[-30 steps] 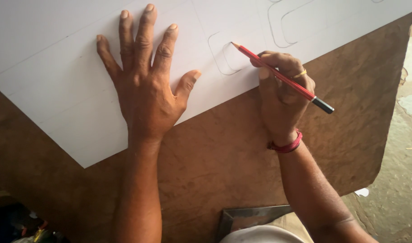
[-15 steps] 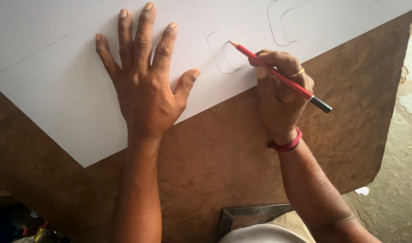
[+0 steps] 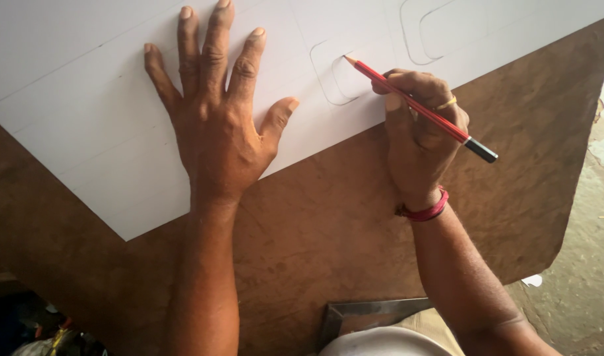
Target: The recorder is using a pencil and an eraser to sketch large characters on a sheet of paper on a workshop table.
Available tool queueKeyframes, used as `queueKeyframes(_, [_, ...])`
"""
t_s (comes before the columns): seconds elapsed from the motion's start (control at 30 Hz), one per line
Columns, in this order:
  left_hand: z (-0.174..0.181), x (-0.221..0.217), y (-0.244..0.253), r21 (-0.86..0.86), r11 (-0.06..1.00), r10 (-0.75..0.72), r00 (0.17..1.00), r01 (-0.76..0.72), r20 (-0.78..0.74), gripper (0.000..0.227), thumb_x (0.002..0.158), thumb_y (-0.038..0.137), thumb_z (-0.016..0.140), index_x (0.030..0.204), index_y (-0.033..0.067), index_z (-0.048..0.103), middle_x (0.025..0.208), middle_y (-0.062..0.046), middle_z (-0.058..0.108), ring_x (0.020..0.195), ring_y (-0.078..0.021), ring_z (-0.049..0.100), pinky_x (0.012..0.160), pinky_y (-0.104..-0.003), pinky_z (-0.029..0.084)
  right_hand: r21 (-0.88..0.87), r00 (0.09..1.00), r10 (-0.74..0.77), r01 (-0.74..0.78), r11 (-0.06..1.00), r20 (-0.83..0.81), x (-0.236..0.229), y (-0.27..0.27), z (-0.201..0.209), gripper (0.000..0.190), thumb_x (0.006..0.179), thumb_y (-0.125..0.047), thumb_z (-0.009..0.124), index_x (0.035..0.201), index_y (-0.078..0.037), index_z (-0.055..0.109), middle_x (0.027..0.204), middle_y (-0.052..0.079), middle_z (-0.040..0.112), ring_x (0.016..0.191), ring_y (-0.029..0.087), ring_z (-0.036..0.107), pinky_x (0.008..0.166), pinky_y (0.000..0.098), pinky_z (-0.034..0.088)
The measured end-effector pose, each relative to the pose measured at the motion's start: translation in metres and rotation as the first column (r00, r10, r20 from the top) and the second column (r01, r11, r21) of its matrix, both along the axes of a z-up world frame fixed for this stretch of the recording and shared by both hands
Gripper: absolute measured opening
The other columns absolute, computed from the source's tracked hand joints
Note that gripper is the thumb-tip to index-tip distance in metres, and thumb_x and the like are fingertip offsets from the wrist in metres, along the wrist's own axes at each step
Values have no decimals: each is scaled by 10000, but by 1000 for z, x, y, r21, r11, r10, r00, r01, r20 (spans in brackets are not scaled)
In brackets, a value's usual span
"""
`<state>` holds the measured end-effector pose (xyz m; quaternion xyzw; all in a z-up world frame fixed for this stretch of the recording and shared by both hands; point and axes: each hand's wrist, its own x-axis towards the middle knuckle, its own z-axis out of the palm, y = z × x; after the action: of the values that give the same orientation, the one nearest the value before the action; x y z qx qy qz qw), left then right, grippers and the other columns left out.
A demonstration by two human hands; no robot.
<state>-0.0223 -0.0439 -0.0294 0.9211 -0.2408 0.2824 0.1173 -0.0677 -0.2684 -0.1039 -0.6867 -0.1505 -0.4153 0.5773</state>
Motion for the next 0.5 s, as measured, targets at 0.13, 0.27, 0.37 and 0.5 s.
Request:
queueKeyframes(0.13, [1, -1, 0, -3, 1000, -4, 1000, 4, 2, 716, 934, 537, 834, 1473, 115, 625, 1652, -115, 348, 1547, -384, 214, 1238, -725, 67, -9, 1000, 23, -23, 1000, -1, -1, 0, 0, 109, 1125, 80, 592, 1202, 12, 629, 1110, 123, 729, 1053, 164, 717, 980, 277, 578])
queueKeyframes(0.27, [-1, 0, 0, 0, 1000, 1, 1000, -1, 4, 716, 934, 541, 833, 1474, 121, 624, 1650, -113, 352, 1546, -384, 218, 1237, -725, 69, -25, 1000, 18, -19, 1000, -5, -1, 0, 1, 100, 1121, 71, 603, 1197, 13, 634, 1108, 123, 733, 1038, 170, 720, 969, 276, 578])
queueKeyframes(0.37, [-1, 0, 1, 2, 1000, 1, 1000, -1, 9, 716, 940, 550, 829, 1475, 123, 621, 1648, -112, 355, 1544, -384, 219, 1238, -725, 72, -37, 1000, 21, -22, 999, -9, -2, 0, 2, 95, 1121, 66, 610, 1197, 14, 633, 1113, 125, 729, 1044, 176, 724, 971, 278, 579])
queueKeyframes(0.5, [-3, 2, 1, 7, 1000, 1, 1000, -2, 18, 716, 950, 561, 821, 1479, 124, 616, 1646, -115, 357, 1541, -387, 218, 1235, -727, 73, 1, 997, 71, -71, 997, -11, -1, 0, 1, 84, 1123, 67, 621, 1192, 19, 628, 1109, 135, 723, 1053, 187, 727, 975, 288, 589])
